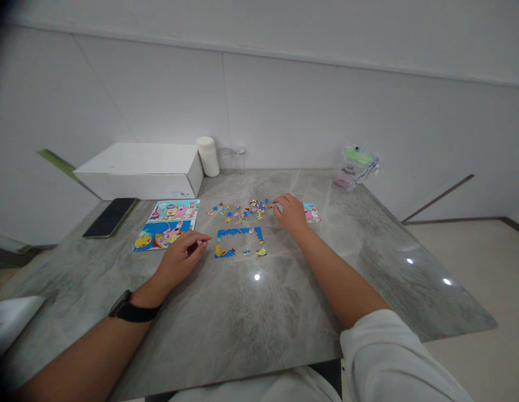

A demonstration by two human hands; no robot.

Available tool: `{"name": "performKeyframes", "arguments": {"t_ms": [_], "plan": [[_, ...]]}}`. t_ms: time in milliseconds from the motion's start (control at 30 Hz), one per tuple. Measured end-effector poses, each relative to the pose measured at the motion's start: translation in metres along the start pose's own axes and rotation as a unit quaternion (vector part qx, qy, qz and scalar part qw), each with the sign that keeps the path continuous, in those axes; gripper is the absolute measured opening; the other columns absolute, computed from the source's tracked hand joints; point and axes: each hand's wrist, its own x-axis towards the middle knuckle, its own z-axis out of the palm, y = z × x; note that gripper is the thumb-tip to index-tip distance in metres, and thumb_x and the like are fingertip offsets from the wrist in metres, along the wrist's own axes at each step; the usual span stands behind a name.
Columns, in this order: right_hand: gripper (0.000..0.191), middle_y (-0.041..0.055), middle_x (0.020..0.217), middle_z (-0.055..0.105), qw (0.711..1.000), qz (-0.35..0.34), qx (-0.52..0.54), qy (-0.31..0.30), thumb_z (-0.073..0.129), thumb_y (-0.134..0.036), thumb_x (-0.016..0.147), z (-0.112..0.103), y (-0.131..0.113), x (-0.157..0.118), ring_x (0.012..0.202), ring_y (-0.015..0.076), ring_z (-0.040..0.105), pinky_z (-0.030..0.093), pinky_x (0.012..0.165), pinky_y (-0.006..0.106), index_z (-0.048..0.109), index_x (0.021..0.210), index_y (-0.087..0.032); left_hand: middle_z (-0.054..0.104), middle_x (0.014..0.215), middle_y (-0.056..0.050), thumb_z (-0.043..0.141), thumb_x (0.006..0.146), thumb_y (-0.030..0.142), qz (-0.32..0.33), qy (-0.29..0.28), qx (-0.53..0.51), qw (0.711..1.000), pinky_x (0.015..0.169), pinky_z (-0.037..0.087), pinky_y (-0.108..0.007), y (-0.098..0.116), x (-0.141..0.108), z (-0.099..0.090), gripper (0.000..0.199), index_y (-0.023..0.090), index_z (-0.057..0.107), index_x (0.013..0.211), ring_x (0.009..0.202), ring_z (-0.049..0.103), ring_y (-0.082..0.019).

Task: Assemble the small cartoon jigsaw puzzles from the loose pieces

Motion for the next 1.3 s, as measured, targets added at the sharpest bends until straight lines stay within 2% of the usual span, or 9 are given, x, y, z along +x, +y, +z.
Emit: {"name": "performKeyframes", "arguments": {"t_ms": [100,200,300,433,567,733,900,1133,1300], "plan": [[0.023,0.0122,0.116,0.075,0.999,-0.016,-0.033,-0.038,0.06,-0.024,0.098,0.006,0.005,0.022,0.111,0.0286,0.065,0.046,0.1,0.042,0.079,0.111,-0.021,0.071,0.099,-0.005,0.054,0.101,0.033,0.002,-0.007,-0.001,1.0,0.072,0.049,-0.03,-0.001,-0.001,0.0,0.025,0.023,0.076,0.109,0.076,0.059,-0.016],[0.027,0.0117,0.12,0.074,0.996,-0.037,-0.044,-0.073,0.06,-0.022,0.1,0.023,0.006,0.033,0.113,0.0274,0.063,0.044,0.101,0.041,0.079,0.119,-0.023,0.072,0.1,-0.005,0.055,0.101,0.032,0.003,-0.013,-0.001,1.0,0.072,0.049,-0.03,-0.001,-0.001,0.0,0.025,0.023,0.076,0.11,0.076,0.06,-0.016],[0.029,0.0111,0.127,0.072,0.993,-0.044,-0.055,-0.093,0.063,-0.024,0.1,0.041,0.003,0.034,0.118,0.0283,0.06,0.042,0.103,0.043,0.079,0.124,-0.026,0.072,0.099,-0.004,0.056,0.101,0.032,0.001,-0.011,0.0,1.0,0.07,0.049,-0.03,-0.001,-0.001,0.0,0.023,0.023,0.076,0.11,0.075,0.06,-0.016],[0.024,0.0105,0.127,0.072,0.992,-0.044,-0.057,-0.107,0.065,-0.03,0.1,0.053,0.005,0.03,0.119,0.0296,0.058,0.041,0.103,0.045,0.081,0.118,-0.026,0.072,0.101,-0.005,0.056,0.102,0.031,0.005,-0.022,-0.006,1.0,0.071,0.05,-0.029,-0.002,-0.001,0.004,0.023,0.024,0.076,0.11,0.079,0.063,-0.016],[0.02,0.0109,0.12,0.074,0.995,-0.046,-0.045,-0.08,0.065,-0.031,0.1,0.049,0.01,0.027,0.114,0.0291,0.059,0.041,0.101,0.045,0.082,0.108,-0.024,0.072,0.102,-0.005,0.057,0.103,0.033,0.006,-0.037,-0.006,0.999,0.075,0.051,-0.031,-0.005,-0.002,0.007,0.022,0.025,0.076,0.11,0.083,0.064,-0.017],[0.023,0.0136,0.116,0.074,1.0,0.0,-0.024,-0.018,0.058,-0.027,0.101,0.038,0.017,0.024,0.112,0.0308,0.061,0.042,0.1,0.045,0.078,0.109,-0.021,0.072,0.102,-0.005,0.056,0.104,0.034,0.0,-0.041,-0.004,0.999,0.072,0.05,-0.03,-0.004,-0.002,0.005,0.024,0.024,0.076,0.11,0.082,0.064,-0.017],[0.024,0.0141,0.114,0.074,0.999,0.021,-0.022,0.012,0.055,-0.028,0.101,0.032,0.024,0.025,0.107,0.0303,0.062,0.042,0.098,0.043,0.077,0.106,-0.02,0.071,0.102,-0.005,0.056,0.103,0.034,-0.003,-0.04,-0.006,0.999,0.07,0.049,-0.029,-0.002,-0.002,0.004,0.024,0.024,0.076,0.11,0.081,0.063,-0.016],[0.009,0.0108,0.103,0.074,0.996,-0.046,-0.054,-0.049,0.065,-0.024,0.09,0.025,0.024,0.022,0.103,0.0273,0.062,0.041,0.092,0.037,0.074,0.09,-0.02,0.071,0.101,-0.005,0.056,0.104,0.032,0.008,-0.043,-0.003,0.999,0.073,0.049,-0.029,0.0,-0.003,0.002,0.023,0.023,0.076,0.111,0.082,0.063,-0.016],[0.007,0.009,0.102,0.074,0.987,-0.112,-0.01,-0.112,0.066,-0.021,0.087,0.023,0.02,0.019,0.1,0.0248,0.063,0.043,0.091,0.035,0.073,0.087,-0.02,0.071,0.1,-0.005,0.056,0.103,0.032,0.017,-0.042,-0.008,0.999,0.073,0.05,-0.03,0.005,-0.003,0.001,0.024,0.023,0.077,0.11,0.079,0.063,-0.016]]}}
